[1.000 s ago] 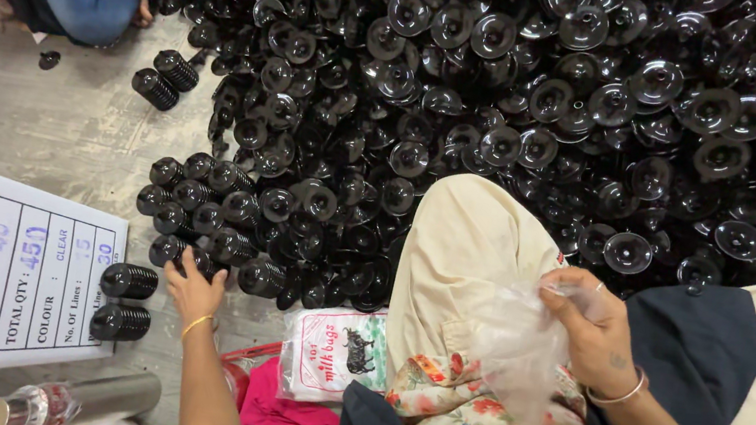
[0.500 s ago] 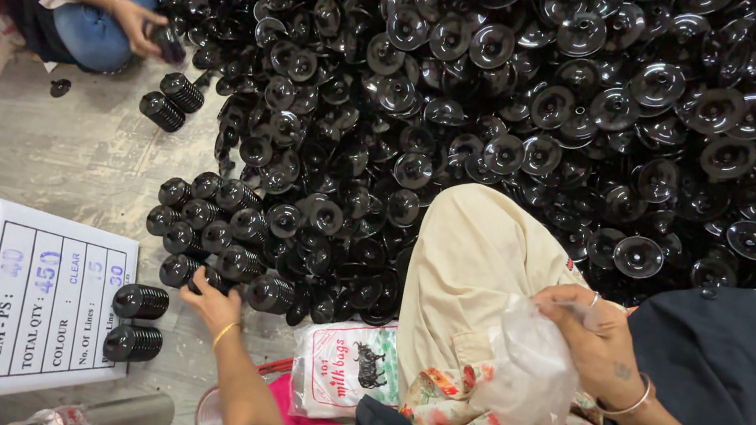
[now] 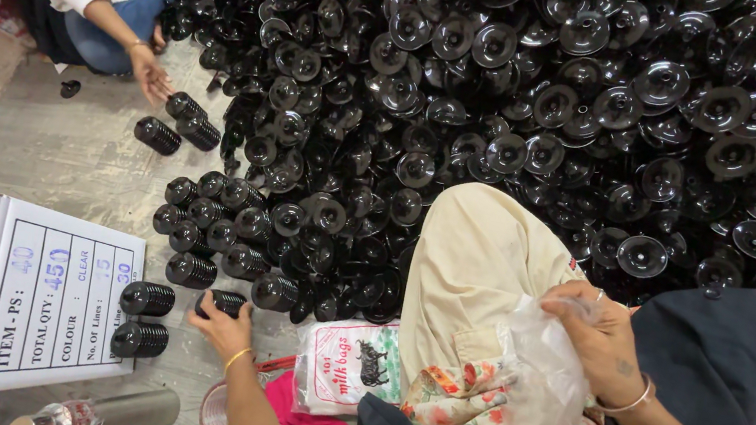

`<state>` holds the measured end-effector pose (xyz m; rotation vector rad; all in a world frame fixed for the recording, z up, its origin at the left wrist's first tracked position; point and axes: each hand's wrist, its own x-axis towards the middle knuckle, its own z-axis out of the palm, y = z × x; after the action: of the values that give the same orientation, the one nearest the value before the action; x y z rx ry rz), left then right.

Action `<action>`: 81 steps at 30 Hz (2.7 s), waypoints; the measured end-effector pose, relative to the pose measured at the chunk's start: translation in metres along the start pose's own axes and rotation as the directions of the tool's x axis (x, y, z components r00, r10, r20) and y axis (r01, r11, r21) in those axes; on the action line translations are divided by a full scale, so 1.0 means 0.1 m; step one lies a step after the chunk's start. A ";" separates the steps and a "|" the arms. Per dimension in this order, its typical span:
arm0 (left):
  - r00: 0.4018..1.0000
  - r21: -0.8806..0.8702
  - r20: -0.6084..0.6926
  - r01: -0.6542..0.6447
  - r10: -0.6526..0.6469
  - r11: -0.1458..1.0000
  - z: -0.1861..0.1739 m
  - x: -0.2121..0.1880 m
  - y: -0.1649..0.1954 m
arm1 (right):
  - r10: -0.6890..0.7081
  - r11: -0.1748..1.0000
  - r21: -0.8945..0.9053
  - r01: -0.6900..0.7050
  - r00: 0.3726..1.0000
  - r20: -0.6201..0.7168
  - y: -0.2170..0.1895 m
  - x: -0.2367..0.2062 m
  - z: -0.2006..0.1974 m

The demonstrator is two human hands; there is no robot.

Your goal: The person sits on the floor among large piles of black plastic caps and places caps one at a time into a small clear plastic bag, then ties the bag closed and sets it aside. A sign listing item, total quantity and colour lies next to the work area.

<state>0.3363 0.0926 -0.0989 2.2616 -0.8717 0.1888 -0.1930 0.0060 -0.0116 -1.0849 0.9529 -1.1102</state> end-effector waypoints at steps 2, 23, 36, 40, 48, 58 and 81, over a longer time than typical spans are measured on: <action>0.999 -0.008 0.019 0.050 -0.050 0.999 0.02 0.02 0.02 | -0.153 0.986 -0.054 0.155 0.988 0.037 -0.02 0.00 0.00; 0.797 -0.616 -0.282 -0.578 0.535 0.536 0.38 -0.82 1.99 | -0.223 0.968 -0.114 0.225 0.974 0.031 -0.08 0.09 0.04; 0.499 -0.706 0.242 -0.498 0.832 0.504 0.68 -1.33 2.84 | -0.243 0.951 -0.202 0.233 0.970 -0.027 -0.15 0.12 -0.03; 0.473 -0.651 0.186 -0.597 0.861 0.469 0.55 -1.29 2.99 | -0.259 0.954 -0.162 0.253 0.966 -0.013 -0.18 0.21 0.00; 0.656 -0.923 0.100 -0.220 0.748 0.317 -0.05 -1.50 3.33 | -0.374 0.907 -0.215 0.361 0.927 -0.022 -0.30 0.34 0.18; 0.544 -0.677 0.469 0.728 0.696 -0.114 0.14 -1.69 3.35 | -0.108 0.953 0.294 0.069 0.987 0.119 -0.39 0.28 0.34; 0.746 -0.747 0.438 -0.008 0.501 0.665 0.17 -1.18 2.95 | -0.092 0.892 -0.439 0.109 0.994 0.061 -0.12 0.55 0.19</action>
<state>0.0567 -0.0121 0.0101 1.4090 -1.3419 -0.7135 -0.1667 -0.0456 0.0016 -1.5349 1.1625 -0.9722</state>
